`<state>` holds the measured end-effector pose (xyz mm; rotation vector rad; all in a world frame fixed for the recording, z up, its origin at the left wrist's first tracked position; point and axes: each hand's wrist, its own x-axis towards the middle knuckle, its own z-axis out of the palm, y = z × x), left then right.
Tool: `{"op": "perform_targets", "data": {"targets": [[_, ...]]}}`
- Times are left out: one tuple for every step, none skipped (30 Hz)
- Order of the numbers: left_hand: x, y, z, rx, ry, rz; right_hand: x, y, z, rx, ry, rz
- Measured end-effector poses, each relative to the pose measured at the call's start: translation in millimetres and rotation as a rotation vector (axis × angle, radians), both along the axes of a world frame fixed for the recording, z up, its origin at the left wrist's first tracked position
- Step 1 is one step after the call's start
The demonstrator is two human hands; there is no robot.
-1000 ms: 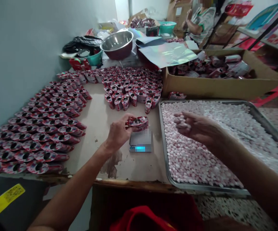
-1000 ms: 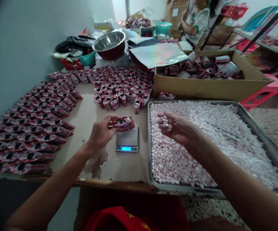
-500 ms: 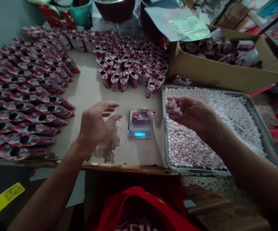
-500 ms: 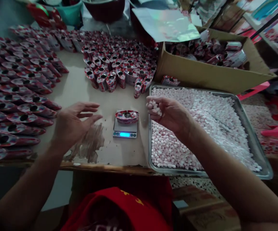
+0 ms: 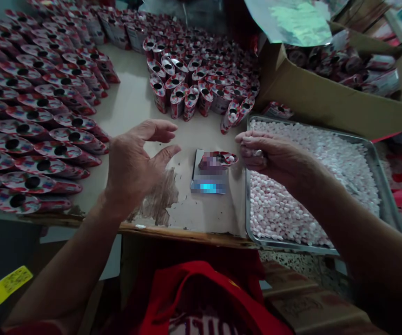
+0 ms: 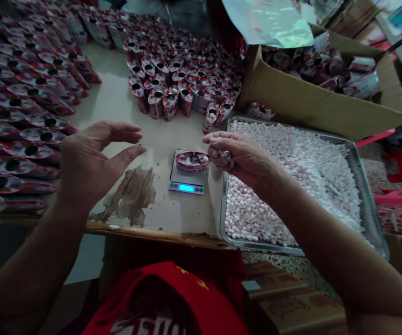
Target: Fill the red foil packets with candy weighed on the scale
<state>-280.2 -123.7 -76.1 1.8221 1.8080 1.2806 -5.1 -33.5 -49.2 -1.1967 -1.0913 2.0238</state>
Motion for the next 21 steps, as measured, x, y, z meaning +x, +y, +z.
{"op": "perform_targets", "data": {"targets": [[0, -1, 0.6, 0.000, -0.012, 0.010, -1, 0, 1.8, -0.007, -0.004, -0.017], [1, -1, 1.2, 0.003, -0.026, 0.023, -2, 1, 3.3, -0.018, -0.011, -0.035], [1, -1, 1.8, 0.007, -0.039, 0.037, -2, 1, 4.5, -0.028, -0.022, -0.049], [1, -1, 2.1, 0.010, -0.051, 0.048, -2, 2, 5.4, -0.030, -0.036, -0.058], [1, -1, 2.2, 0.011, -0.062, 0.052, -2, 2, 5.9, -0.023, -0.051, -0.057], [1, 0, 2.0, 0.012, -0.073, 0.052, -2, 2, 6.1, -0.006, -0.067, -0.050], [1, 0, 1.6, 0.012, -0.082, 0.046, -2, 2, 6.3, 0.016, -0.086, -0.037], [0, 1, 0.9, 0.007, -0.091, 0.036, -2, 1, 6.4, 0.040, -0.104, -0.023], [-1, 1, 0.1, 0.002, -0.098, 0.026, -3, 1, 6.6, 0.057, -0.121, -0.006], [-1, 2, -1.1, -0.002, -0.102, 0.017, -4, 1, 7.1, 0.067, -0.134, 0.010], [-2, 3, -2.9, -0.006, -0.101, 0.008, -6, 1, 7.8, 0.070, -0.141, 0.022], [-1, 4, -5.6, -0.014, -0.094, -0.001, -7, 1, 8.8, 0.066, -0.140, 0.030], [1, 5, -9.5, -0.025, -0.083, -0.010, -9, 2, 10.2, 0.054, -0.130, 0.035], [4, 8, -14.9, -0.037, -0.070, -0.019, -10, 3, 11.9, 0.035, -0.112, 0.037], [9, 11, -21.9, -0.051, -0.058, -0.029, -9, 4, 13.8, 0.009, -0.089, 0.033], [15, 15, -30.4, -0.069, -0.051, -0.043, -7, 6, 15.8, -0.013, -0.062, 0.018], [22, 20, -39.9, -0.092, -0.055, -0.064, -3, 8, 17.5, -0.021, -0.037, -0.006], [30, 25, -50.0, -0.122, -0.070, -0.098, 4, 9, 18.7, -0.009, -0.020, -0.034], [39, 30, -59.8, -0.158, -0.101, -0.147, 14, 11, 19.0, 0.031, -0.019, -0.068], [47, 35, -68.7, -0.198, -0.146, -0.206, 26, 13, 18.2, 0.097, -0.042, -0.109], [54, 40, -76.0, -0.228, -0.195, -0.262, 40, 14, 16.1, 0.193, -0.094, -0.152]]}}
